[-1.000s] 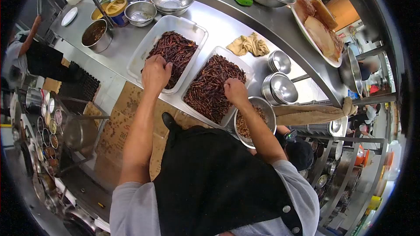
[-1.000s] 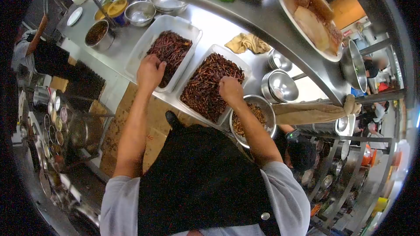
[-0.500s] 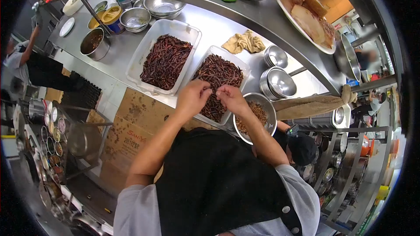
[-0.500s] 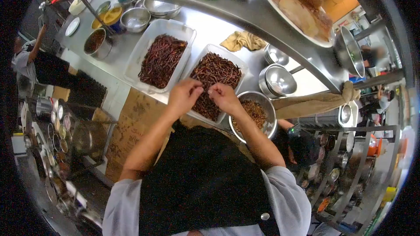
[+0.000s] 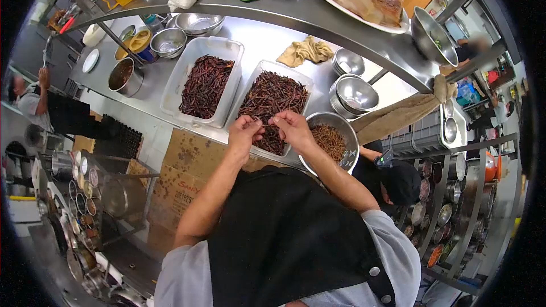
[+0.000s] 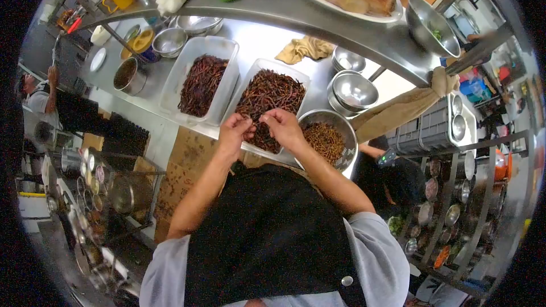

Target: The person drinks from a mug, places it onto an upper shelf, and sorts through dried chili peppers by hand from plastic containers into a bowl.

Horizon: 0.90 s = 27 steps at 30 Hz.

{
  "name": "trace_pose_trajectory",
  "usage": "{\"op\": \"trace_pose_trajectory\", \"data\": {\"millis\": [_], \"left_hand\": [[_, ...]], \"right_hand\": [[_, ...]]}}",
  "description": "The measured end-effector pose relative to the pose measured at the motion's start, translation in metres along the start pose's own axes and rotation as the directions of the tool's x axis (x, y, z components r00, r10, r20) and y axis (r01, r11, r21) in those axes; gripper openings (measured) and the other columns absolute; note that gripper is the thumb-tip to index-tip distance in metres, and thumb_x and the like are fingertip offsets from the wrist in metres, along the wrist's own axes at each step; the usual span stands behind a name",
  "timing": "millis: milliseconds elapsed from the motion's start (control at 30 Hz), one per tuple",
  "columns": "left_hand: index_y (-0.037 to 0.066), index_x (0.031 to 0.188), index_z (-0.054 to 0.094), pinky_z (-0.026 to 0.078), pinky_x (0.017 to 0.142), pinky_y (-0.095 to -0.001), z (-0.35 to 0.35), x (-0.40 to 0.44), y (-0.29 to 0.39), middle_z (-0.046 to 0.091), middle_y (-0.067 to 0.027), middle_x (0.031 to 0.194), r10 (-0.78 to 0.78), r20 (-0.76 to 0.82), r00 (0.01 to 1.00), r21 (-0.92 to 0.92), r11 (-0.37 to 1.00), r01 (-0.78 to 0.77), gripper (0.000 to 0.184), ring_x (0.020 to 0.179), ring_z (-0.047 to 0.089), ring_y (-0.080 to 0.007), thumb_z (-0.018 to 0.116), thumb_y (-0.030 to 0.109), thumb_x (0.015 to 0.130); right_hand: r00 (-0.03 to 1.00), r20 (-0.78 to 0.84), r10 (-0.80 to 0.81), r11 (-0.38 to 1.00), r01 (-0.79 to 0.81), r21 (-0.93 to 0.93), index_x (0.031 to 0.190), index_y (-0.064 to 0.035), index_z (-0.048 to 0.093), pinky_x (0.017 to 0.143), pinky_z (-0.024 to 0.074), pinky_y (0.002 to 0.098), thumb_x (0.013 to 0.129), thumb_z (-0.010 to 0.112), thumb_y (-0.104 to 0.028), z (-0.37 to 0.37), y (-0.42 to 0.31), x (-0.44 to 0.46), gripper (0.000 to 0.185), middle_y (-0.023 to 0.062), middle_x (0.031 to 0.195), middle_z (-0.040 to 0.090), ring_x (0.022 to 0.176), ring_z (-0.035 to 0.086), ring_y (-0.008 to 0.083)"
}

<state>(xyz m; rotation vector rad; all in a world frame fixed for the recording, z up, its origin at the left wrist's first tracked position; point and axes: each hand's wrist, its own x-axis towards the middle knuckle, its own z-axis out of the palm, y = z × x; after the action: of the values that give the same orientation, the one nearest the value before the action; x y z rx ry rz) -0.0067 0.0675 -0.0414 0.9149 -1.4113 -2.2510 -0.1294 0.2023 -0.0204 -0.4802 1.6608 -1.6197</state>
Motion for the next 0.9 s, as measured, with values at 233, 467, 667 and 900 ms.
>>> {"op": "trace_pose_trajectory", "data": {"millis": [233, 467, 667, 900], "left_hand": [[-0.001, 0.082, 0.061, 0.045, 0.061, -0.0325, 0.006, -0.005, -0.001, 0.060, -0.0044, 0.071, 0.657, 0.022, 0.753, 0.648, 0.565, -0.511, 0.019, 0.065, 0.055, -0.0140, 0.077, 0.009, 0.085], [-0.001, 0.084, 0.062, 0.043, 0.059, -0.0287, 0.016, -0.020, 0.014, 0.059, -0.0028, 0.070, 0.425, -0.040, 0.904, 0.515, 0.784, -0.346, 0.018, 0.064, 0.051, -0.0102, 0.077, 0.009, 0.086], [0.004, 0.089, 0.063, 0.048, 0.065, -0.0275, 0.003, -0.011, -0.002, 0.066, -0.0050, 0.083, 0.223, -0.017, 0.975, 0.205, 0.955, -0.215, 0.012, 0.075, 0.061, -0.0120, 0.069, 0.012, 0.094], [0.008, 0.100, 0.061, 0.056, 0.068, -0.0297, -0.008, -0.012, 0.004, 0.070, -0.0063, 0.096, -0.103, 0.100, 0.990, -0.471, 0.871, 0.138, 0.009, 0.084, 0.069, -0.0170, 0.063, 0.016, 0.098]], "right_hand": [[0.984, 0.022, -0.175, 0.948, 0.174, -0.268, 0.100, 0.0014, 0.069, 0.054, 0.0449, 0.0237, 0.099, 0.064, -0.014, -0.004, 0.007, 0.005, 0.016, 0.0007, 0.086, 0.072, 0.061, 0.055, 0.0059], [0.962, 0.103, -0.253, 0.857, 0.272, -0.437, 0.097, 0.0011, 0.071, 0.071, 0.0525, 0.0378, 0.092, 0.068, -0.017, 0.006, 0.010, 0.007, 0.019, 0.0145, 0.085, 0.072, 0.077, 0.069, 0.0234], [0.976, 0.140, -0.170, 0.918, 0.208, -0.337, 0.097, 0.0015, 0.067, 0.069, 0.0518, 0.0342, 0.098, 0.062, -0.015, 0.006, 0.015, 0.010, 0.017, 0.0098, 0.084, 0.070, 0.071, 0.063, 0.0193], [0.989, 0.147, 0.032, 0.989, -0.053, 0.139, 0.097, -0.0041, 0.062, 0.052, 0.0399, 0.0224, 0.101, 0.061, -0.015, 0.007, -0.011, 0.000, 0.012, -0.0017, 0.075, 0.059, 0.058, 0.048, 0.0059]]}}
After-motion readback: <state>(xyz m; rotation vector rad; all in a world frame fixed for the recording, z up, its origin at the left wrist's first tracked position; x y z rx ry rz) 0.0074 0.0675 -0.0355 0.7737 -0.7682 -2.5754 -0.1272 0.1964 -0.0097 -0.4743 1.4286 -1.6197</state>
